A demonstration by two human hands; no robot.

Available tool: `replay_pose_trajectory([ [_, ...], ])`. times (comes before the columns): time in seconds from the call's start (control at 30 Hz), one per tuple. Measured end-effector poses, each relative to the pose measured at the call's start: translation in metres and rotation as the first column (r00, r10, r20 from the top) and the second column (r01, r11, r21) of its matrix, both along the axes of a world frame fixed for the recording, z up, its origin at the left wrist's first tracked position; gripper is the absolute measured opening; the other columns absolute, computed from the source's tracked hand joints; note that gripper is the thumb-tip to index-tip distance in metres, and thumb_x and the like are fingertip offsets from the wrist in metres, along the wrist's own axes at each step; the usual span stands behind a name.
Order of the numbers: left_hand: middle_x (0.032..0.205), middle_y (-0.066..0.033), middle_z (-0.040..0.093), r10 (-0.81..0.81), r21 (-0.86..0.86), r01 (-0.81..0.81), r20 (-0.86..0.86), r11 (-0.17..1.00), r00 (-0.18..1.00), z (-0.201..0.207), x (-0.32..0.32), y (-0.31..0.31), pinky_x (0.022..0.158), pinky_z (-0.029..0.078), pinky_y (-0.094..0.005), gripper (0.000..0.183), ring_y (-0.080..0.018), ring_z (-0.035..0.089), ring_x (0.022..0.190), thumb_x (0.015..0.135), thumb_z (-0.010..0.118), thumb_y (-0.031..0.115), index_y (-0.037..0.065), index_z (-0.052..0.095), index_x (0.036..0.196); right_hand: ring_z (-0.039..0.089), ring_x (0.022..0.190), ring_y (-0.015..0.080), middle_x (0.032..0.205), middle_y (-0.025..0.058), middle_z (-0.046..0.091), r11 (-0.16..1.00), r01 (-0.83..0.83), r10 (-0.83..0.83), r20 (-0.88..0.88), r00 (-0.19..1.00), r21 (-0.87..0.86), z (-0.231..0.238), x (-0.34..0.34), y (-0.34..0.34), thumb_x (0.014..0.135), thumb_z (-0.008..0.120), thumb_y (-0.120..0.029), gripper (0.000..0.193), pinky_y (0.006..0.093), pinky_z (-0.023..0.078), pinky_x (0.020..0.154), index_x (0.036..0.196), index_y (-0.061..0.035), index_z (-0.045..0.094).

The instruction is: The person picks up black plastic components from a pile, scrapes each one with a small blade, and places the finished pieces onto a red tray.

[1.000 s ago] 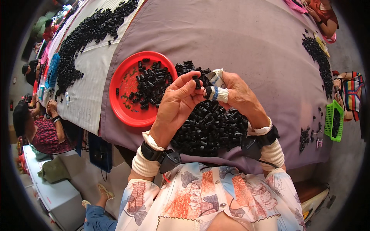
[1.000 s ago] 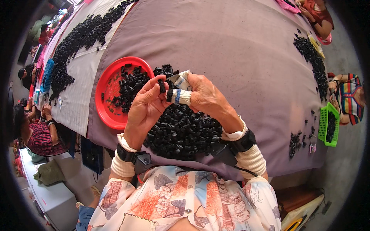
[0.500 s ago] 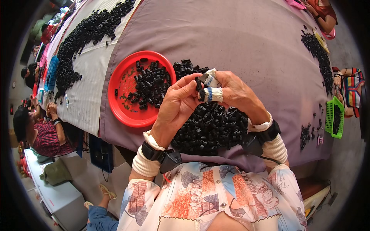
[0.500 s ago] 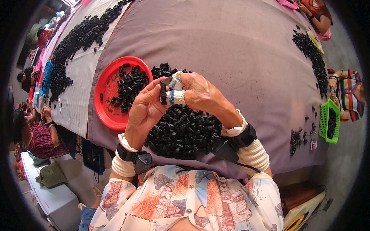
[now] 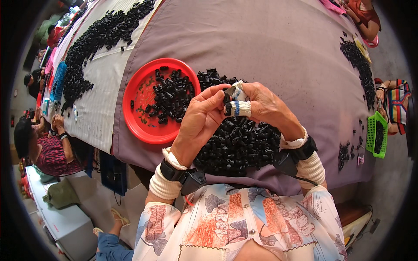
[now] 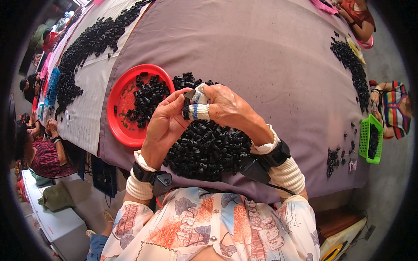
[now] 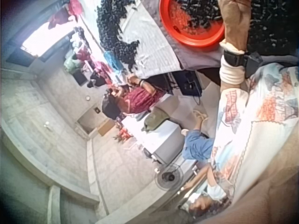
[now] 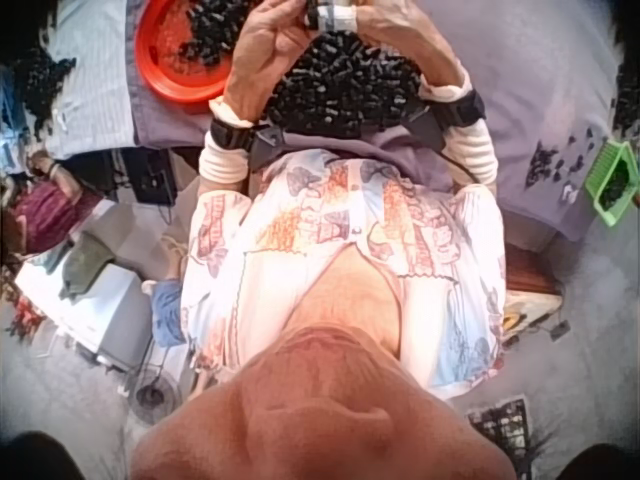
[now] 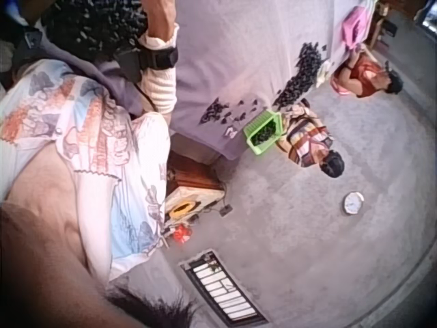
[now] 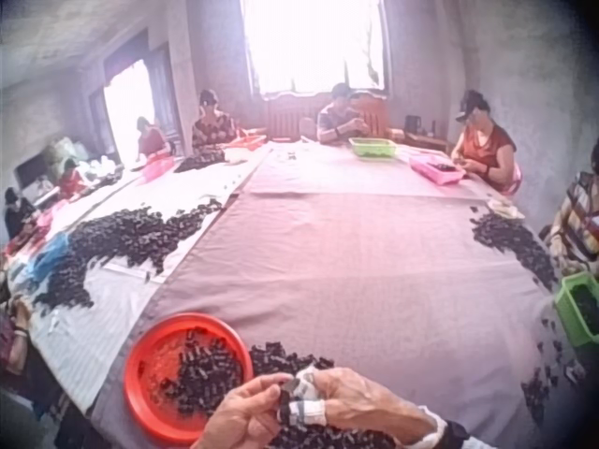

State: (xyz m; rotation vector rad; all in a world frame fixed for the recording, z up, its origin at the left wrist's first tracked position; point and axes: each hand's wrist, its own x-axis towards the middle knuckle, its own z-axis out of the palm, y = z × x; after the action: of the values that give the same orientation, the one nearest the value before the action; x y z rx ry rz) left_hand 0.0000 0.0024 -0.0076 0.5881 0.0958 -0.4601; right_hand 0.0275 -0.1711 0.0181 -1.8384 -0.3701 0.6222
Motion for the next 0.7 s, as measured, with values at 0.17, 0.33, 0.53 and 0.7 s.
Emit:
replay_pose_trajectory([
  [0.17, 0.095, -0.0072, 0.062, 0.005, 0.016, -0.005, 0.002, 1.0, 1.0, 0.0004, 0.0007, 0.0003, 0.077, 0.049, -0.0283, 0.022, -0.012, 0.059, 0.082, 0.09, 0.051, 0.011, -0.001, 0.056, 0.108, 0.047, 0.047, 0.0123, 0.055, 0.0051, 0.05, 0.999, 0.027, -0.024, 0.083, 0.996, -0.037, 0.0041, -0.0021, 0.0031, 0.074, 0.056, -0.01, 0.01, 0.0297, 0.039, 0.043, 0.076, -0.0003, 0.054],
  [0.33, 0.095, -0.0072, 0.062, 0.012, 0.035, -0.013, 0.016, 0.999, 1.0, 0.0004, 0.0028, -0.0008, 0.076, 0.049, -0.0283, 0.022, -0.0118, 0.059, 0.081, 0.09, 0.051, 0.01, -0.002, 0.056, 0.107, 0.045, 0.042, 0.0049, 0.052, -0.0028, 0.047, 1.0, 0.003, -0.006, 0.119, 0.993, 0.021, -0.0007, -0.0008, 0.0031, 0.08, 0.061, -0.029, 0.026, 0.0209, 0.034, 0.036, 0.076, -0.0041, 0.056],
  [0.53, 0.096, -0.0081, 0.062, 0.002, -0.085, 0.002, 0.047, 0.996, 0.999, 0.0005, 0.0038, -0.0032, 0.077, 0.049, -0.0281, 0.022, -0.0126, 0.06, 0.081, 0.089, 0.052, 0.011, -0.001, 0.056, 0.107, 0.04, 0.043, 0.0063, 0.054, -0.0015, 0.046, 0.994, 0.034, -0.023, -0.095, 0.995, 0.105, 0.0012, 0.0009, -0.0009, 0.079, 0.06, -0.019, 0.018, 0.0234, 0.031, 0.038, 0.078, -0.0028, 0.052],
  [0.7, 0.097, -0.0091, 0.062, -0.018, -0.147, 0.021, 0.022, 0.989, 1.0, -0.0035, 0.0019, -0.0015, 0.078, 0.049, -0.028, 0.023, -0.0134, 0.061, 0.084, 0.09, 0.05, 0.011, 0.0, 0.055, 0.109, 0.043, 0.046, 0.0084, 0.056, -0.0004, 0.046, 0.998, 0.044, -0.043, -0.048, 0.998, 0.035, 0.0076, 0.0001, 0.0012, 0.075, 0.066, -0.025, 0.026, 0.0259, 0.033, 0.04, 0.076, -0.0027, 0.052],
])
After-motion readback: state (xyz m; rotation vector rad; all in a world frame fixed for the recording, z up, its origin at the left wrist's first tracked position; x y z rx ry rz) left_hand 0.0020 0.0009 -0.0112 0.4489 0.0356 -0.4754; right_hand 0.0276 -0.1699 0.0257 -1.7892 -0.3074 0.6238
